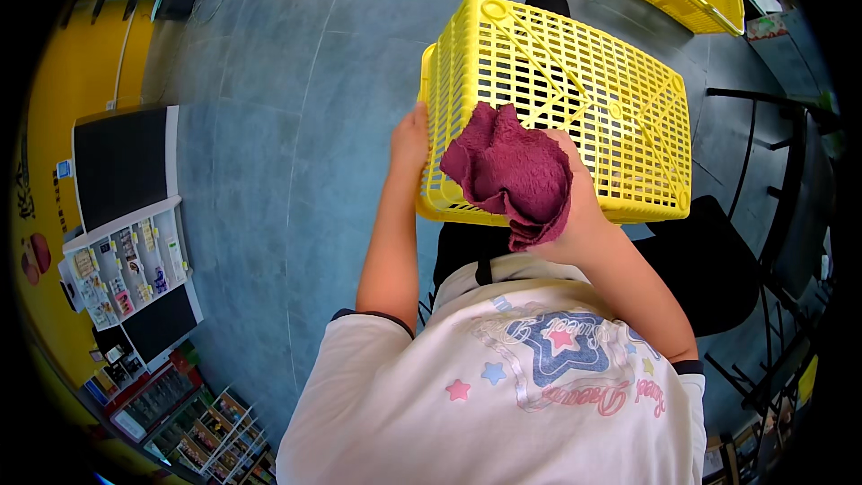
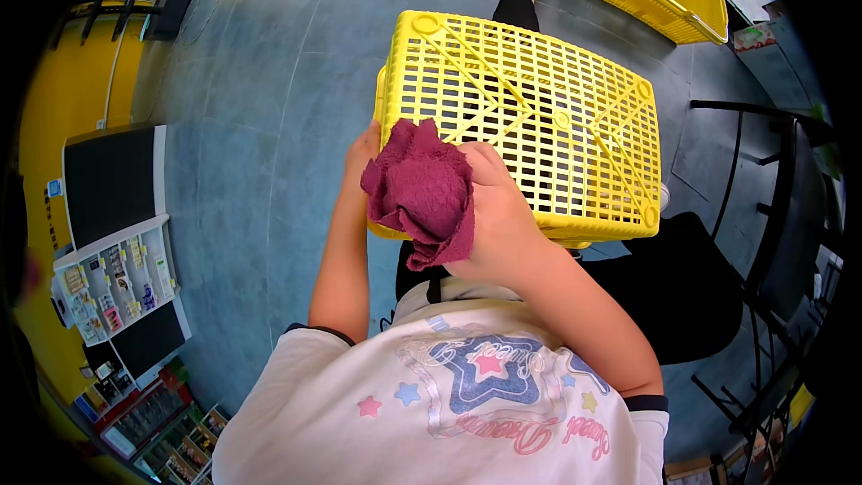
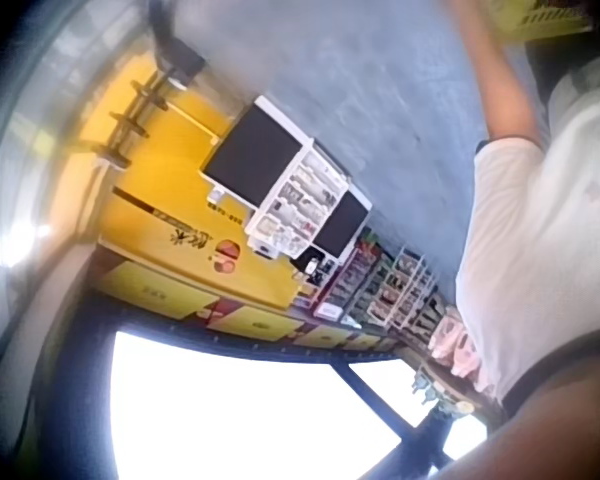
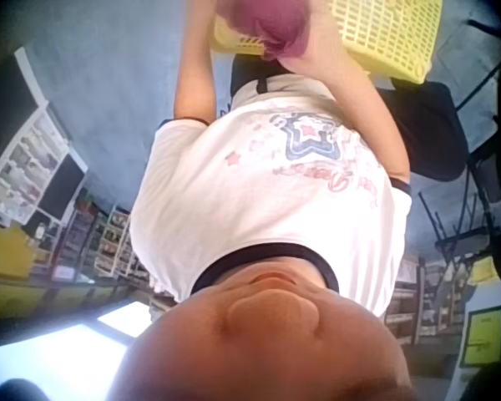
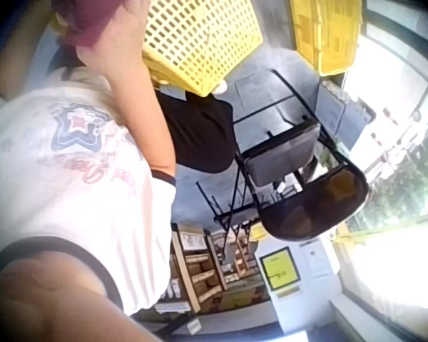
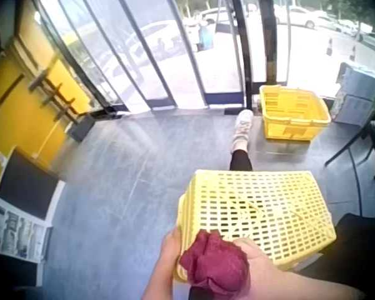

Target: The person wipes the interior and exterior of a yellow plastic shopping basket using a maroon cloth. After cleaning the first basket, they place it on a chair and pick up a second yellow basket to continue wiping it down in the same manner.

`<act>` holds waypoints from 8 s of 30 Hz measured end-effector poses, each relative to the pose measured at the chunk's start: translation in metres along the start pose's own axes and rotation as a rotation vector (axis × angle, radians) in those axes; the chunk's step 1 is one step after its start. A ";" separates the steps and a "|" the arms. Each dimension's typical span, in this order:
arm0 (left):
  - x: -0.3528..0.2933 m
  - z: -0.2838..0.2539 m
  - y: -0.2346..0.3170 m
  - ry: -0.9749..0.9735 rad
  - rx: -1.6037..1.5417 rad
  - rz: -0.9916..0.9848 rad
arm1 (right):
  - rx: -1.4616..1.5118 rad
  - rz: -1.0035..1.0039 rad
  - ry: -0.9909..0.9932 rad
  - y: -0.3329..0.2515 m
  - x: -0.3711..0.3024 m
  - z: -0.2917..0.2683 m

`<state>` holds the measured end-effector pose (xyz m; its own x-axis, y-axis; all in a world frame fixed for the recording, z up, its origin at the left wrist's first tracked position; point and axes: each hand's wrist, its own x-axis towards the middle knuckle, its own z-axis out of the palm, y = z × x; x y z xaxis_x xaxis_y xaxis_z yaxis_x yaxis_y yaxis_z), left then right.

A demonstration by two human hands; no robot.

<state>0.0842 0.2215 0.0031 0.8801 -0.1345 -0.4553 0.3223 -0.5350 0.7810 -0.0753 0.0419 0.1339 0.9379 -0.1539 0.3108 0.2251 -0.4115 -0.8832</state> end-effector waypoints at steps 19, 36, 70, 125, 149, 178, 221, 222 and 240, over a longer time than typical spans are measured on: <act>0.006 -0.004 -0.014 -0.058 -0.082 -0.044 | 0.192 -0.087 -0.030 0.013 -0.010 -0.003; 0.008 -0.003 -0.011 -0.018 -0.019 0.004 | -0.176 -0.030 0.032 -0.023 -0.001 -0.005; -0.010 0.001 0.015 0.055 0.119 0.027 | -0.683 -0.109 -0.277 -0.077 0.005 -0.034; -0.030 -0.006 0.023 0.080 0.028 -0.005 | -0.141 0.087 -0.070 -0.048 -0.018 -0.029; -0.010 0.001 0.000 0.001 -0.072 0.001 | 0.488 0.338 0.123 -0.020 -0.010 -0.034; 0.033 0.004 -0.050 -0.105 -0.188 -0.009 | 0.354 0.220 0.162 -0.015 0.007 -0.025; 0.022 0.006 -0.041 -0.136 -0.206 -0.056 | 0.708 0.621 0.357 -0.005 0.023 -0.046; 0.023 0.006 -0.042 -0.134 -0.233 -0.062 | 0.717 0.548 0.389 -0.010 0.023 -0.039; 0.014 0.006 -0.026 -0.040 -0.059 -0.024 | -0.220 -0.126 -0.029 -0.003 0.011 -0.028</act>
<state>0.0858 0.2282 -0.0258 0.8578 -0.1557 -0.4899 0.3640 -0.4888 0.7928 -0.0730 0.0166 0.1496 0.9140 -0.0650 0.4005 0.2806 -0.6118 -0.7396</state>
